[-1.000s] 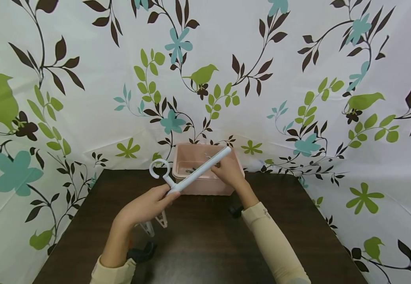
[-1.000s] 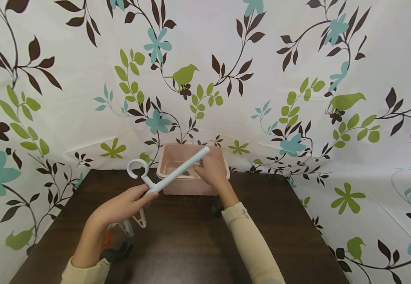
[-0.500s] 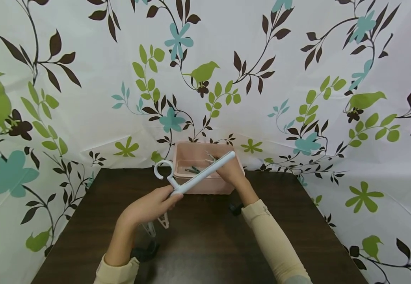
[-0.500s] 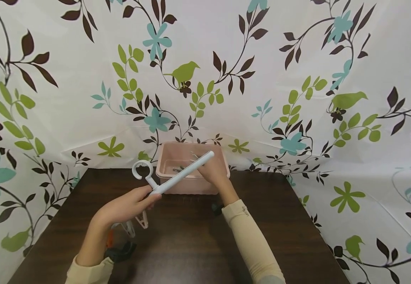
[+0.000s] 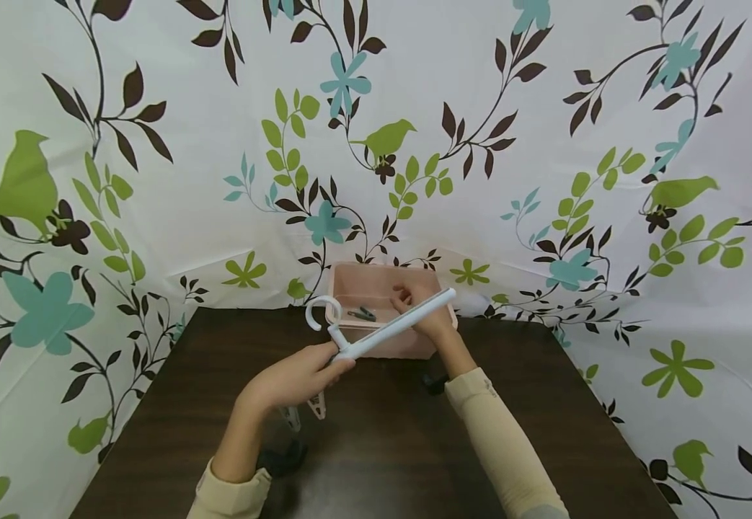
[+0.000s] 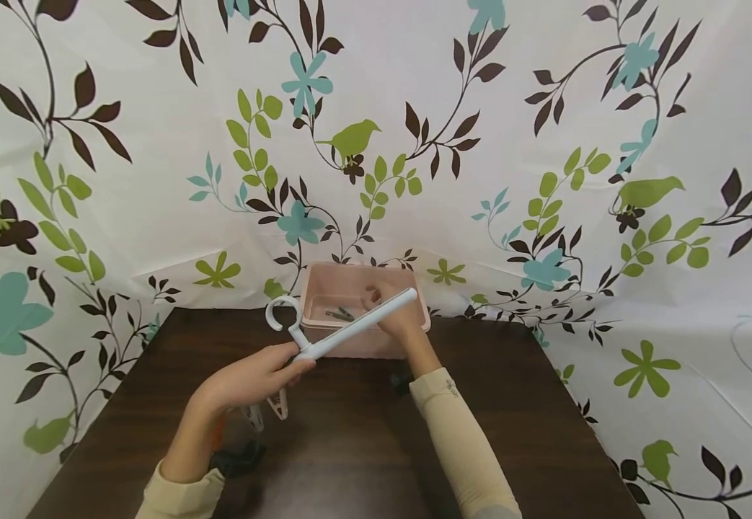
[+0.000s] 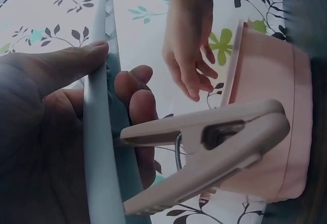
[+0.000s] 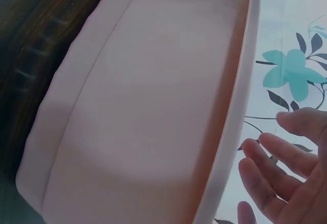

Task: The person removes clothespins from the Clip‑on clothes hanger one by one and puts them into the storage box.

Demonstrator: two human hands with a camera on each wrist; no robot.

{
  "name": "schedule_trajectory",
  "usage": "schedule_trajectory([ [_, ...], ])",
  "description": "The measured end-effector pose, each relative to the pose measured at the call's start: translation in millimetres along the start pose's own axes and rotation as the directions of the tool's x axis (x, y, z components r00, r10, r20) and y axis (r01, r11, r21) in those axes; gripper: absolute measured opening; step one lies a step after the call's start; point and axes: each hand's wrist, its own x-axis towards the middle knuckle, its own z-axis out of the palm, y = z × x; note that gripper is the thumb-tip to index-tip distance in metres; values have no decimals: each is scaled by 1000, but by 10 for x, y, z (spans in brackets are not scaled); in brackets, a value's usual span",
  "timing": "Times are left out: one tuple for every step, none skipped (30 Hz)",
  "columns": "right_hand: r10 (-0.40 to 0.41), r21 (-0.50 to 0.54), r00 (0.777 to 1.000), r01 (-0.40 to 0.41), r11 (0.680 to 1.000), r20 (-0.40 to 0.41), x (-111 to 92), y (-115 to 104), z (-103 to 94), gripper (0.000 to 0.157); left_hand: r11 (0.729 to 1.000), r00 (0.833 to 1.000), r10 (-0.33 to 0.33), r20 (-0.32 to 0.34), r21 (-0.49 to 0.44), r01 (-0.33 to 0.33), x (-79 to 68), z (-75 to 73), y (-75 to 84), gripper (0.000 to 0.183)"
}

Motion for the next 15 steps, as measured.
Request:
schedule_trajectory([
  [13, 11, 1000, -13, 1000, -1, -20, -20, -22, 38, 1000, 1000, -3, -2, 3, 3, 3, 5, 0, 33],
  [9, 14, 1000, -9, 1000, -4, -18, -23, -33, 39, 1000, 1000, -4, -5, 1, 4, 1, 7, 4, 33],
  [5, 9, 1000, -5, 1000, -19, -15, -17, -43, 38, 1000, 1000, -7, -9, 1, 7, -5, 5, 7, 32],
  [20, 16, 999, -20, 1000, -33, -36, -42, -82, 35, 1000, 1000, -10, -14, -1, 10, -11, 2, 8, 31],
  [34, 27, 998, -32, 999, -53, -53, -56, -121, 34, 1000, 1000, -15, -17, -4, 15, -17, -1, 5, 32],
  [50, 45, 996, -47, 998, -71, -74, -68, -172, 33, 1000, 1000, -18, -20, -10, 18, -24, -5, 5, 31],
  [70, 65, 993, -64, 996, -91, -96, -69, -228, 34, 1000, 1000, -21, -22, -18, 21, -29, -9, 3, 31],
  [85, 94, 990, -75, 993, -113, -121, -76, -291, 35, 999, 1000, -23, -22, -24, 22, -33, -10, 0, 31],
  [112, 122, 984, -95, 988, -137, -150, -86, -358, 37, 999, 999, -25, -22, -29, 25, -36, -11, -6, 31],
  [132, 155, 979, -107, 982, -158, -185, -106, -434, 41, 999, 999, -30, -23, -32, 30, -37, -12, -13, 32],
  [144, 191, 973, -109, 975, -179, -223, -131, -508, 43, 999, 999, -34, -24, -32, 34, -36, -12, -22, 32],
  [149, 215, 968, -106, 971, -199, -261, -159, -580, 47, 999, 999, -38, -26, -32, 38, -34, -12, -32, 32],
  [148, 237, 963, -94, 967, -224, -304, -195, -645, 50, 999, 999, -41, -29, -29, 40, -30, -12, -43, 32],
  [135, 251, 960, -72, 965, -245, -346, -237, -704, 51, 999, 999, -44, -31, -22, 43, -26, -12, -53, 32],
  [118, 256, 957, -48, 966, -267, -390, -281, -751, 50, 999, 998, -47, -35, -16, 46, -21, -13, -62, 32],
])
